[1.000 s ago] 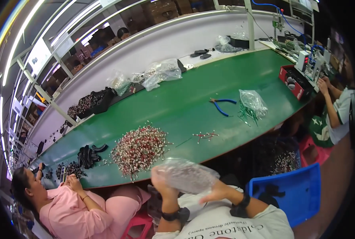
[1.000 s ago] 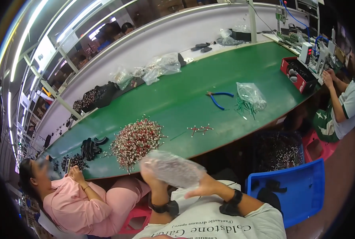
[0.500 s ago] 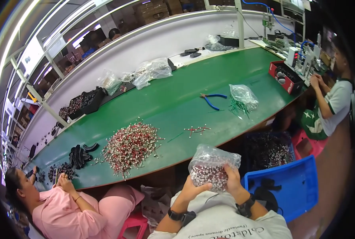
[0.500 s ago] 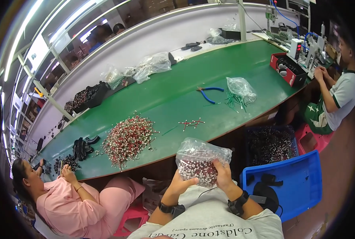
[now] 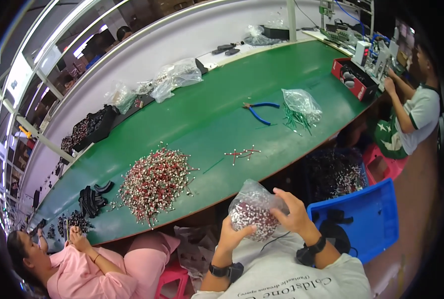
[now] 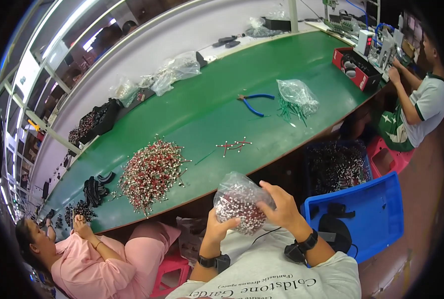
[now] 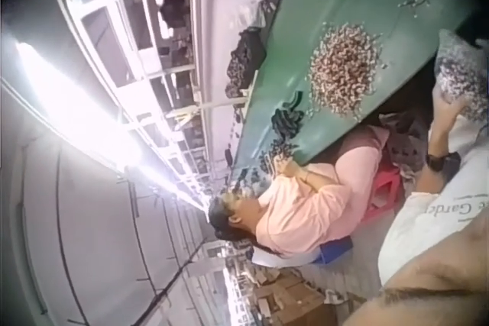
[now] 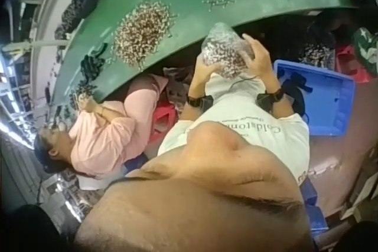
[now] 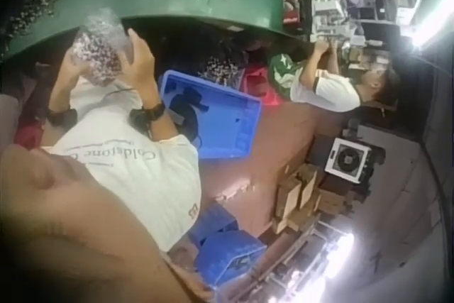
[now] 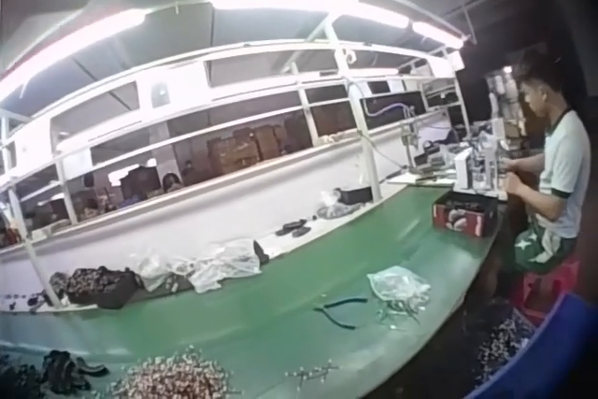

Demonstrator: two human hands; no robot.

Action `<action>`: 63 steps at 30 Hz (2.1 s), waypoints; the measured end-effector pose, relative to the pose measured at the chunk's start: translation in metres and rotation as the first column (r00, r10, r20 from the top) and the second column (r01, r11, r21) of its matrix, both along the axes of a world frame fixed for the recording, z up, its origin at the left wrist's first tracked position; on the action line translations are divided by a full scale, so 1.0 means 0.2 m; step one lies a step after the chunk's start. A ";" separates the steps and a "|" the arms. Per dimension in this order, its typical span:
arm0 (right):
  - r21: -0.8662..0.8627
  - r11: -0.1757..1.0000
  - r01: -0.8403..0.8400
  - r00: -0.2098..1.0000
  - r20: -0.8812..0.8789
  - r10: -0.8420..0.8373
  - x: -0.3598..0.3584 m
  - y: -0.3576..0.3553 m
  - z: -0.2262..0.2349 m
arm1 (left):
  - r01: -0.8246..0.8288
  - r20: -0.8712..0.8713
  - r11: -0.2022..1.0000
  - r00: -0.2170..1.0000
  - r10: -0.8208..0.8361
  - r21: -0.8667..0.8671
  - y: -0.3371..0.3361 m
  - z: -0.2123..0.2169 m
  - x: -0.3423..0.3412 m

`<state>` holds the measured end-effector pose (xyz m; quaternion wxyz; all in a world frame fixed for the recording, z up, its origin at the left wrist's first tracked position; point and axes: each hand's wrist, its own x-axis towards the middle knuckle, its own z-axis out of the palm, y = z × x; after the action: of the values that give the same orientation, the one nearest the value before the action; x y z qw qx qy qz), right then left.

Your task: The person inserts wires into a circuit board by hand, picks up a bag of wires, and then attaches a component to a head strap. After placing the assembly into a blue bin, they pick up more circuit boards from another bin.

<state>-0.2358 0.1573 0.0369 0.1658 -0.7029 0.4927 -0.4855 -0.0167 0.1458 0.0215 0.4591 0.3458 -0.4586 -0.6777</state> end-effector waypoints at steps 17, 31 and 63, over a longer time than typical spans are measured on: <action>0.103 0.995 -0.007 0.997 -0.070 0.014 -0.07 -0.13 0.11 | -0.095 -0.052 0.995 0.994 0.097 0.044 -0.18 0.03 0.05; 0.360 0.910 -0.208 0.974 0.165 0.158 -0.29 -0.26 0.03 | -0.013 -0.100 0.989 0.995 0.028 0.149 -0.30 0.02 0.12; 0.236 0.788 -0.568 0.707 0.630 0.321 0.15 -0.51 -0.13 | -0.165 0.603 0.748 0.492 0.627 -0.643 -0.48 0.38 0.14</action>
<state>-0.2067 0.0545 0.0110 0.5620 -0.5767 0.3237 -0.4968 0.0117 0.0493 0.0972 0.4285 0.5753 -0.6745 -0.1748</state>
